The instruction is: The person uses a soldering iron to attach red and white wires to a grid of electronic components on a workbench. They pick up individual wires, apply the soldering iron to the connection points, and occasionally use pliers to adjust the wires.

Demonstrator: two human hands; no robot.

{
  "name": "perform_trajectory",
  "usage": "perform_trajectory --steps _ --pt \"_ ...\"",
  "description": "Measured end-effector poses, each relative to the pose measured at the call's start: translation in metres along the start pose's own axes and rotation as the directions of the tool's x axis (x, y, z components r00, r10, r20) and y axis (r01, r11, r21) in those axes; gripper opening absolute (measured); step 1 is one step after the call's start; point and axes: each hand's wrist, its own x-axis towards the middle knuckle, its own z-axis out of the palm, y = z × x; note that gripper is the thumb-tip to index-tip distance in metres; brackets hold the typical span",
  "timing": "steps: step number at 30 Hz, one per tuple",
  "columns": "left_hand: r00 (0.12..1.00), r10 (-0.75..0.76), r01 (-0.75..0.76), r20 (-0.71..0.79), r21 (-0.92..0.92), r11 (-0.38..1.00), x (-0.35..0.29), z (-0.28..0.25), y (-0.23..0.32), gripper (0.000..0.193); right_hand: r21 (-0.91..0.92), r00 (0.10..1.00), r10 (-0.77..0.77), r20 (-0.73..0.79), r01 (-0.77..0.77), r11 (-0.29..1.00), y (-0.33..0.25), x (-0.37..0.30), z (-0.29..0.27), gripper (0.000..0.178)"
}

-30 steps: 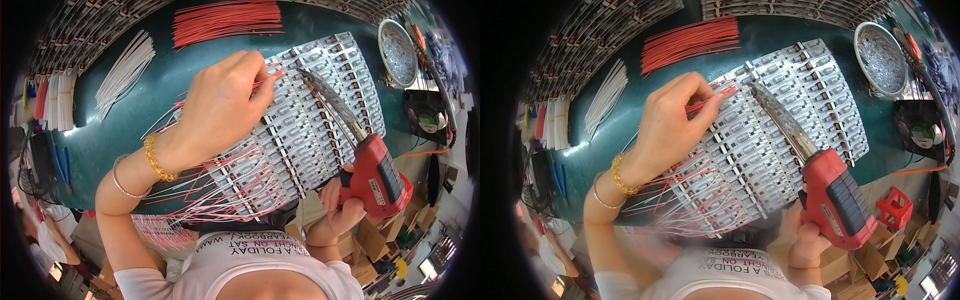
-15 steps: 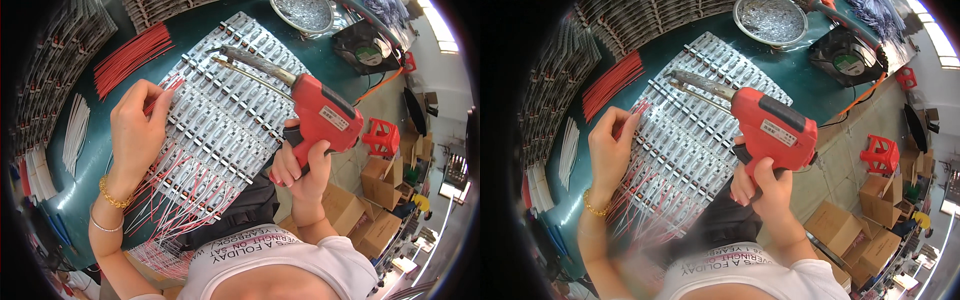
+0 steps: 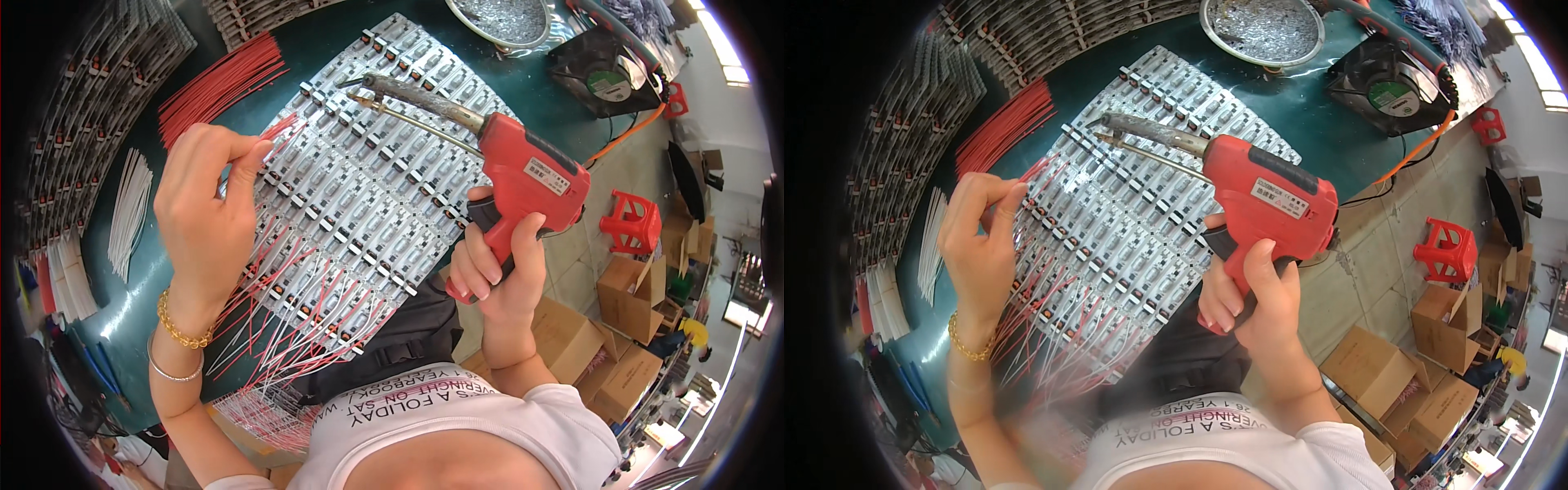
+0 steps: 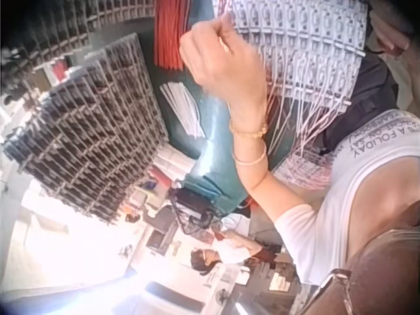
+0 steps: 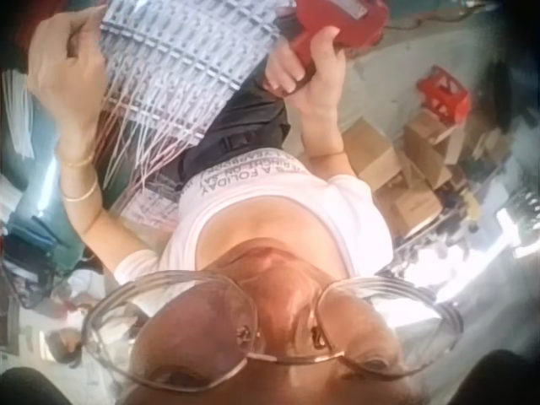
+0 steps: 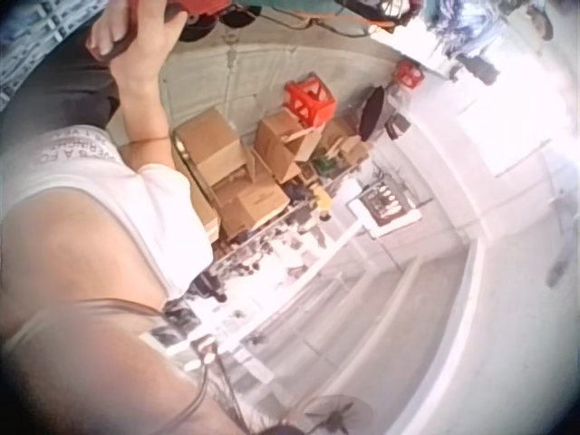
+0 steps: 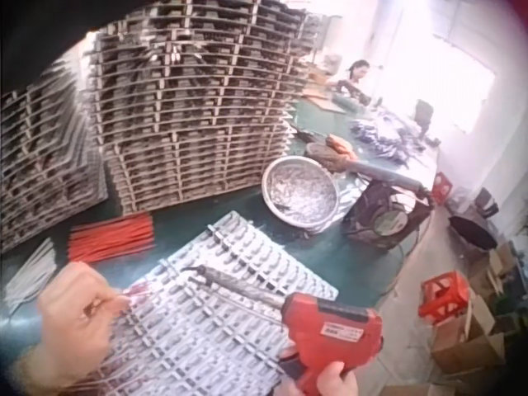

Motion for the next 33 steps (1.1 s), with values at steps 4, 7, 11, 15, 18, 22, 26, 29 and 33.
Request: perform_trajectory --steps 4,7,11,15,18,22,26,29,33 --pt "0.982 -0.152 0.165 0.11 -0.124 0.978 0.001 0.0 0.003 0.01 0.025 1.0 0.002 -0.015 -0.002 1.0 0.001 0.0 -0.002 0.06" --pt "0.959 -0.226 0.251 0.171 -0.147 0.957 0.001 0.002 0.006 0.009 0.06 0.999 0.007 -0.05 -0.004 0.998 0.001 -0.001 -0.003 0.059" --pt "0.964 -0.223 0.245 0.144 -0.156 0.957 -0.002 0.002 0.008 0.009 0.039 0.999 0.011 -0.048 -0.009 0.999 0.004 0.0 -0.004 0.061" --pt "0.974 -0.191 0.209 0.12 -0.165 0.964 -0.004 0.003 0.005 0.008 0.027 0.998 0.004 -0.07 -0.002 1.0 0.005 -0.003 0.001 0.066" --pt "0.962 -0.233 0.249 0.142 -0.112 0.962 0.0 -0.002 0.007 0.009 0.009 0.999 -0.041 -0.018 0.041 0.999 0.007 -0.008 -0.006 0.069" --pt "0.955 -0.25 0.258 0.163 -0.03 0.966 0.0 0.004 0.007 0.01 -0.295 0.974 -0.224 -0.035 0.204 0.934 0.007 -0.017 -0.006 0.079" --pt "0.979 -0.159 0.158 0.13 0.02 0.987 -0.003 0.017 0.0 0.013 -0.498 0.962 -0.27 -0.026 0.222 0.838 0.008 -0.021 -0.006 0.085" --pt "0.982 -0.147 0.144 0.122 0.029 0.989 -0.005 0.024 -0.002 0.014 -0.605 0.967 -0.254 0.009 0.208 0.768 0.012 -0.023 -0.01 0.086" --pt "0.987 -0.115 0.113 0.109 0.025 0.993 -0.006 0.026 -0.003 0.014 -0.685 0.933 -0.359 -0.028 0.243 0.687 0.027 -0.031 -0.039 0.082"
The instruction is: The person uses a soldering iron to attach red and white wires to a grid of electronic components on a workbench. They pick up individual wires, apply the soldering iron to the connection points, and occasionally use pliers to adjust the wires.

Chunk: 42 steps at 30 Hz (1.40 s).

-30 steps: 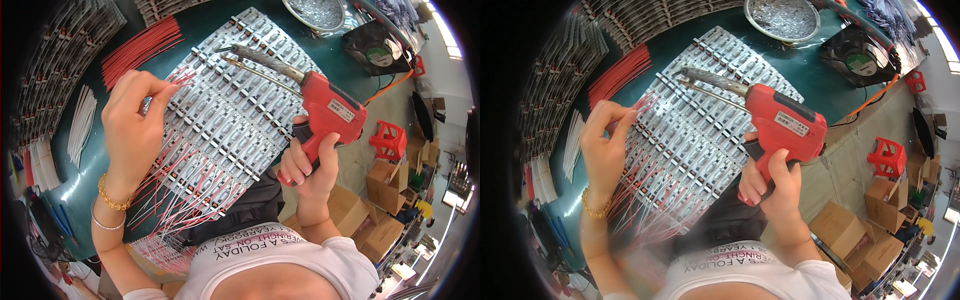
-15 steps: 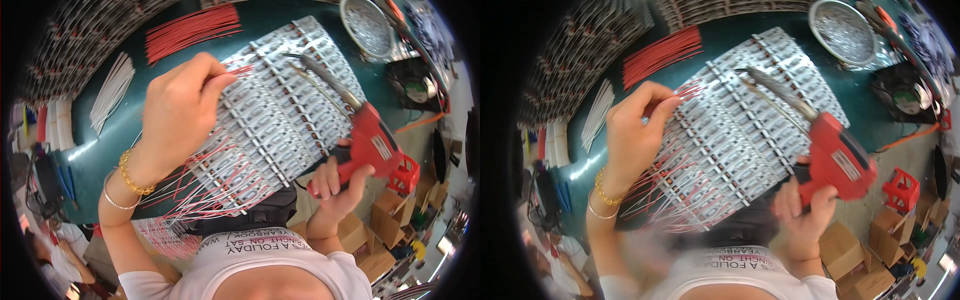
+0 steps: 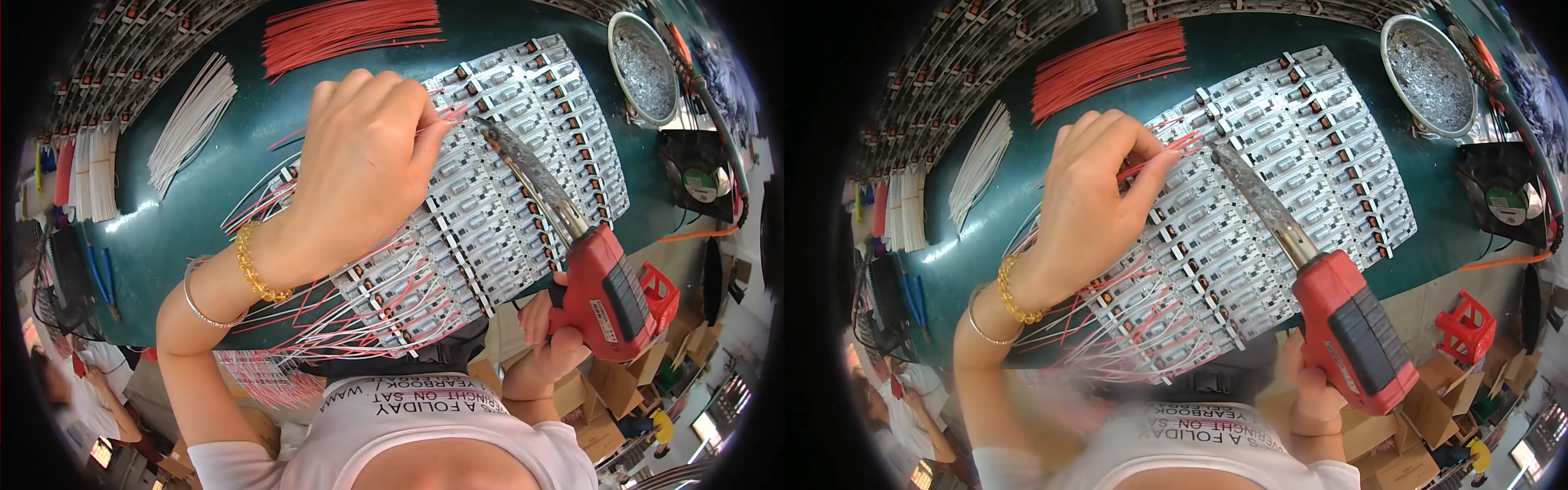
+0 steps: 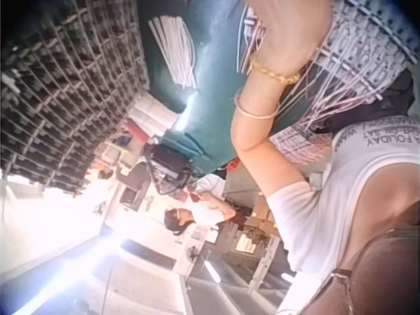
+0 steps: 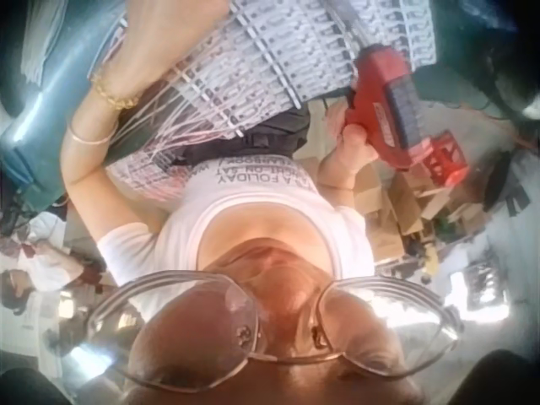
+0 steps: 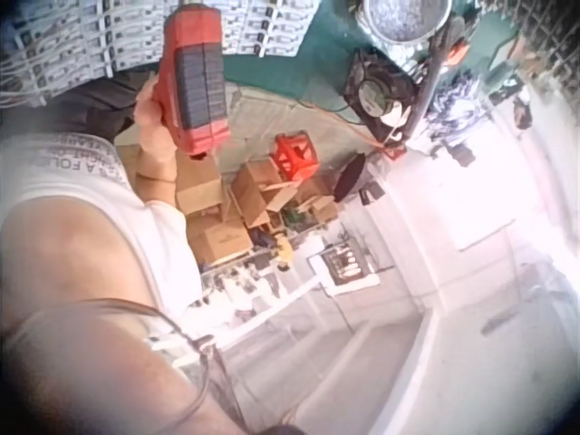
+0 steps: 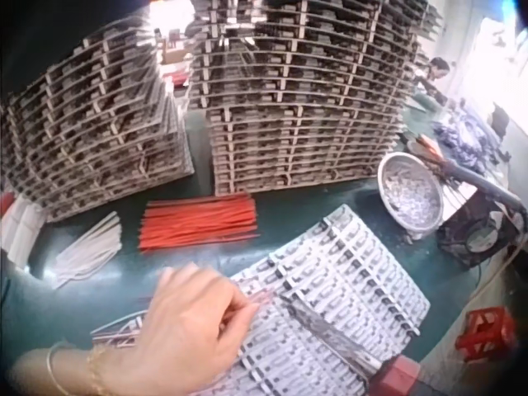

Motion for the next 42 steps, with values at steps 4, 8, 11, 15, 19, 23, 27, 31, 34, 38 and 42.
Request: perform_trajectory --steps 4,8,11,15,19,23,27,31,34,38,42 --pt "1.0 0.0 0.0 -0.009 -0.035 0.999 -0.001 -0.001 -0.002 0.014 0.017 1.0 0.0 -0.025 0.0 1.0 0.001 0.0 0.003 0.078" --pt "1.0 -0.002 0.001 -0.008 -0.045 0.999 -0.002 0.0 -0.003 0.014 0.112 0.994 0.085 0.064 -0.092 0.989 -0.02 0.008 0.018 0.074" --pt "1.0 0.006 -0.007 -0.01 -0.045 0.999 -0.002 0.0 -0.003 0.014 0.097 0.995 0.091 0.035 -0.094 0.991 -0.018 0.005 0.017 0.07" --pt "1.0 0.013 -0.013 -0.02 -0.035 0.999 -0.002 0.0 -0.003 0.014 0.053 1.0 0.01 0.025 -0.011 0.999 -0.003 0.001 0.008 0.068" --pt "1.0 0.018 -0.019 -0.019 -0.03 0.999 -0.002 0.001 -0.003 0.014 0.082 0.998 0.054 0.032 -0.057 0.995 -0.014 0.004 0.012 0.072" --pt "1.0 0.021 -0.021 -0.018 -0.026 0.999 -0.002 0.002 -0.003 0.014 0.149 0.992 0.076 0.101 -0.091 0.985 -0.03 0.012 0.021 0.078" --pt "0.999 0.024 -0.025 -0.026 -0.024 0.999 -0.003 0.002 -0.003 0.014 0.144 0.992 0.084 0.092 -0.096 0.985 -0.027 0.012 0.021 0.081" --pt "0.999 0.023 -0.024 -0.027 -0.011 1.0 -0.002 0.001 -0.002 0.013 0.192 0.988 0.088 0.13 -0.112 0.975 -0.028 0.012 0.018 0.081" --pt "0.983 0.126 -0.119 -0.13 0.061 0.991 -0.002 -0.005 -0.002 0.011 0.212 0.99 0.096 0.102 -0.116 0.97 -0.029 0.009 0.014 0.081" --pt "0.998 0.067 -0.068 -0.015 -0.05 0.996 -0.002 -0.013 0.006 0.01 0.277 0.986 0.131 0.106 -0.156 0.948 -0.035 0.007 0.01 0.083" --pt "1.0 -0.009 0.01 0.019 -0.077 0.997 -0.008 -0.002 0.008 0.012 0.248 0.983 0.126 0.135 -0.157 0.956 -0.032 0.004 0.006 0.085"
